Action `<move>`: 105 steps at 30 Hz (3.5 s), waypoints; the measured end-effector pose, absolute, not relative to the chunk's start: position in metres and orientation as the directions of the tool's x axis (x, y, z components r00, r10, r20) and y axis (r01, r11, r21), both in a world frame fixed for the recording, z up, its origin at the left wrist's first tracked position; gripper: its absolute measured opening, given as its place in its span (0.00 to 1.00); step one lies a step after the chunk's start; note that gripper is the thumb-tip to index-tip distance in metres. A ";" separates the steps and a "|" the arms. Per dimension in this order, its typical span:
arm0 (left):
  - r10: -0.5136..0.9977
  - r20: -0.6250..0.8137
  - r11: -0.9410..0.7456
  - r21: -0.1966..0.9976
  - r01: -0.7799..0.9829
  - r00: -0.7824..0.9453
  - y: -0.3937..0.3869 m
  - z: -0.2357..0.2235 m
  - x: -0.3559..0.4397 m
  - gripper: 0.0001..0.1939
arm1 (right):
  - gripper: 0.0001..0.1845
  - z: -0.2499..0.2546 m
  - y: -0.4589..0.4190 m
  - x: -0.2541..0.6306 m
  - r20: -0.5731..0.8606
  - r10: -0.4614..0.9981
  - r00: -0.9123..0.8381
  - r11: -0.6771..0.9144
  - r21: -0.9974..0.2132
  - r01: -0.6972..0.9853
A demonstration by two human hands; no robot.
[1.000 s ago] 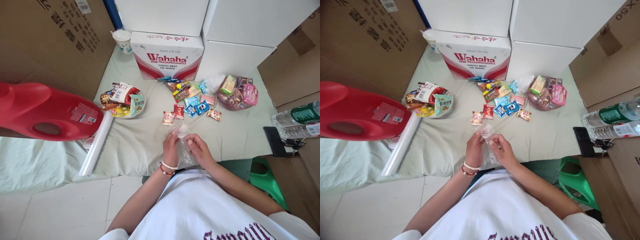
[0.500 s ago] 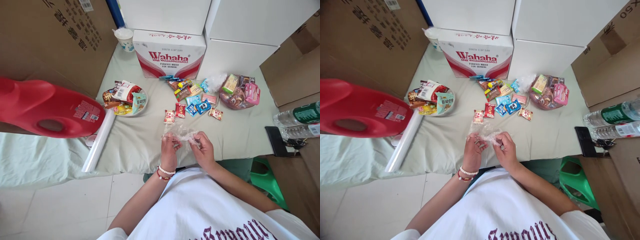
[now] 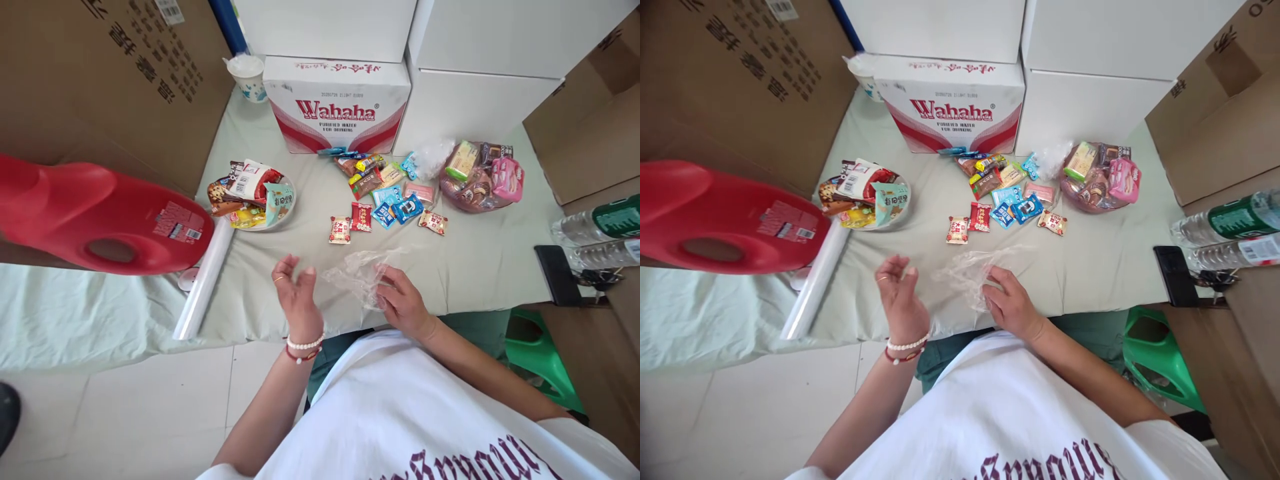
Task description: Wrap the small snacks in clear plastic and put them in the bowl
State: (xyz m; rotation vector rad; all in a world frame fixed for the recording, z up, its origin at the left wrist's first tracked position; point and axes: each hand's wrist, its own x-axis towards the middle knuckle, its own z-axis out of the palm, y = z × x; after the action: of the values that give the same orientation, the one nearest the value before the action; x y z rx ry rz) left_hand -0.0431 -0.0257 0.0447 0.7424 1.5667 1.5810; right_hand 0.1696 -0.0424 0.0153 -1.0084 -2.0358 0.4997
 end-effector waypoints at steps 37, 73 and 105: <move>0.909 0.281 -0.021 0.769 0.639 -0.308 -0.056 0.037 -0.073 0.07 | 0.17 -0.016 -0.005 0.183 -0.084 0.995 0.048 -0.097 -0.837 0.539; 0.916 -0.043 -0.385 0.193 0.903 0.399 -0.032 -0.021 -0.054 0.45 | 0.14 0.005 -0.083 0.226 -0.054 0.998 0.024 -0.055 -0.711 0.701; 0.927 -0.014 -0.366 0.187 0.912 0.375 -0.023 -0.022 -0.066 0.37 | 0.16 0.061 0.101 0.239 -0.177 0.914 -0.365 0.316 -0.254 0.914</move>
State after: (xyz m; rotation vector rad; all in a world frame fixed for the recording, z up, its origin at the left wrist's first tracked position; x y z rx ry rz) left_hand -0.0664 -0.0227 -0.0218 2.4656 1.6641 0.1397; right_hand 0.2387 0.1013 0.0606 -1.7704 -2.5487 0.4916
